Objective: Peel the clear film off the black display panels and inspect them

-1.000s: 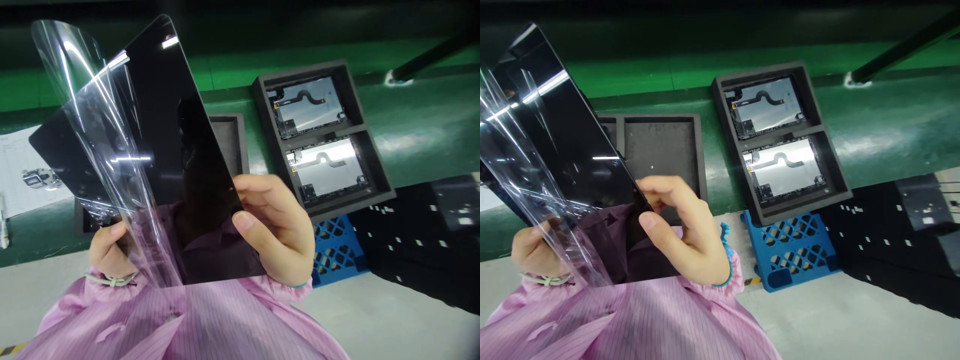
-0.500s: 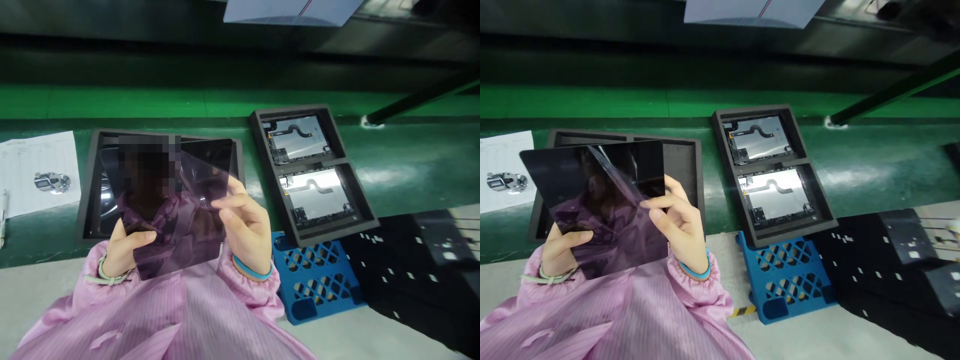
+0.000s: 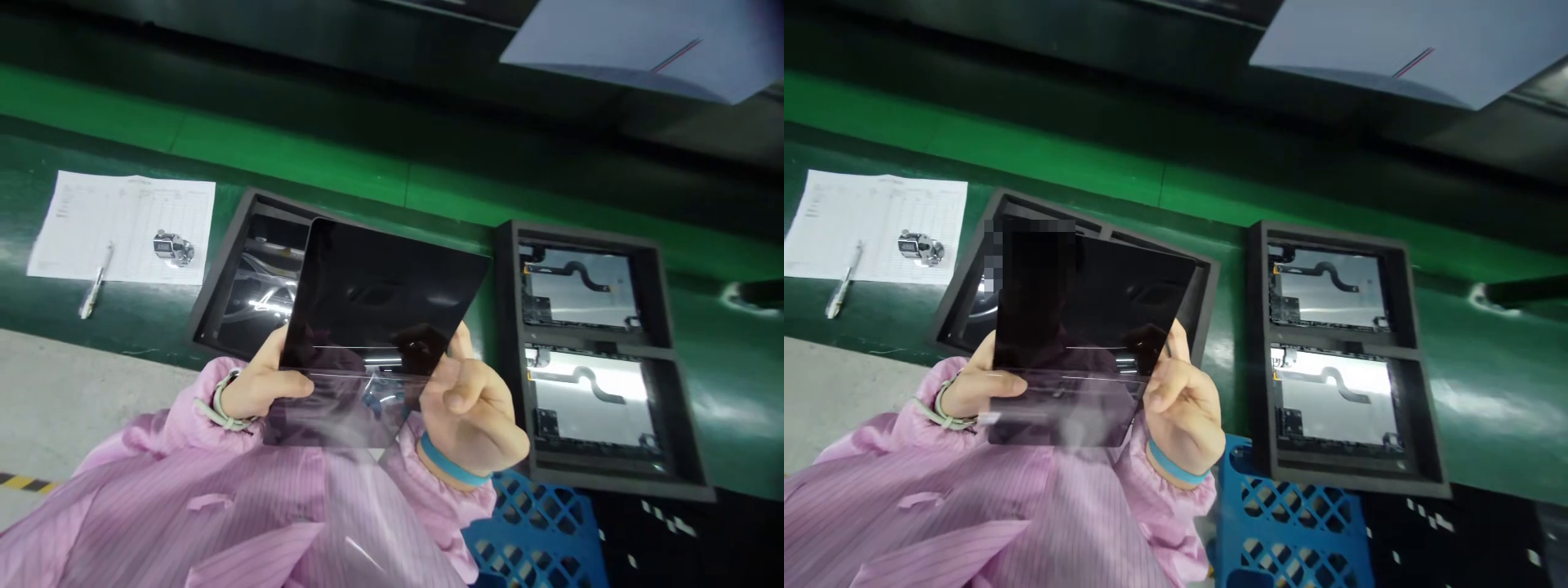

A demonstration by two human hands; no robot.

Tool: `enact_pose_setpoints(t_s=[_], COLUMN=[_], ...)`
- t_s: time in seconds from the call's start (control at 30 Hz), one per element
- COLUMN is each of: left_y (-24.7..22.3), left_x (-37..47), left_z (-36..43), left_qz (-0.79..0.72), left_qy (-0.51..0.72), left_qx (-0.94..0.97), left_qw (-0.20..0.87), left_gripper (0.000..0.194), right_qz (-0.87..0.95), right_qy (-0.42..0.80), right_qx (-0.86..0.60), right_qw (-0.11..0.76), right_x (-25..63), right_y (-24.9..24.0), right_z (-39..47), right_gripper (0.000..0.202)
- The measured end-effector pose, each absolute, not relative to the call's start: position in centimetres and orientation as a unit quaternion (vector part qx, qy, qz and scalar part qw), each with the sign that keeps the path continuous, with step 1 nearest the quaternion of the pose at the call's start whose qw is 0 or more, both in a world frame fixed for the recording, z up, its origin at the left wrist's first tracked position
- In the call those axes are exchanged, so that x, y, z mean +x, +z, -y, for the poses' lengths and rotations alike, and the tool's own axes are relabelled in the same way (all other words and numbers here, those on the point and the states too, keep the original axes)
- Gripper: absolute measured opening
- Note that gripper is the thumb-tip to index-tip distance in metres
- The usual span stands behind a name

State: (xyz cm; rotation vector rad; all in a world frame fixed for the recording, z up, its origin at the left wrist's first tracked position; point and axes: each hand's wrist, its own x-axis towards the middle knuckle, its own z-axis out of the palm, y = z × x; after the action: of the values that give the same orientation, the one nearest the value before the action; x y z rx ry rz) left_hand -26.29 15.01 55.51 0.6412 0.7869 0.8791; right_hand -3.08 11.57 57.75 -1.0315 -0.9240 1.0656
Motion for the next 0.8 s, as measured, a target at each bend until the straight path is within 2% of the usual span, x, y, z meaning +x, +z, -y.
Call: enact_pose_setpoints(t_s=[0.17, 0.37, 0.47, 0.57, 0.73, 0.8], left_y=[56.2, 57.7, 58.0, 58.2, 58.1, 57.9], left_x=[-25.6, -26.0, -25.8, -25.2, -23.9, -22.9], left_z=[-14.7, -14.6, -14.1, -14.0, -16.3, -17.8], left_qz=[-0.338, -0.35, -0.368, -0.394, -0.439, -0.461], left_qy=[0.432, 0.395, 0.433, 0.466, 0.424, 0.395], left_qx=[0.205, 0.224, 0.239, 0.237, 0.245, 0.243], left_qw=[0.811, 0.819, 0.787, 0.756, 0.753, 0.756], left_gripper=[0.053, 0.053, 0.057, 0.05, 0.026, 0.028], right_qz=[0.423, 0.469, 0.47, 0.455, 0.37, 0.343], right_qy=[0.444, 0.398, 0.375, 0.386, 0.405, 0.395], right_qx=[-0.467, -0.478, -0.5, -0.49, -0.529, -0.578], right_qw=[0.637, 0.627, 0.623, 0.636, 0.648, 0.626], right_x=[-3.3, -2.8, -2.7, -3.0, -3.2, -2.8], right_y=[58.0, 57.4, 57.3, 57.6, 57.6, 56.9], right_z=[-11.7, -11.4, -11.3, -11.6, -12.7, -13.1], right_gripper=[0.026, 0.036, 0.044, 0.041, 0.013, 0.022])
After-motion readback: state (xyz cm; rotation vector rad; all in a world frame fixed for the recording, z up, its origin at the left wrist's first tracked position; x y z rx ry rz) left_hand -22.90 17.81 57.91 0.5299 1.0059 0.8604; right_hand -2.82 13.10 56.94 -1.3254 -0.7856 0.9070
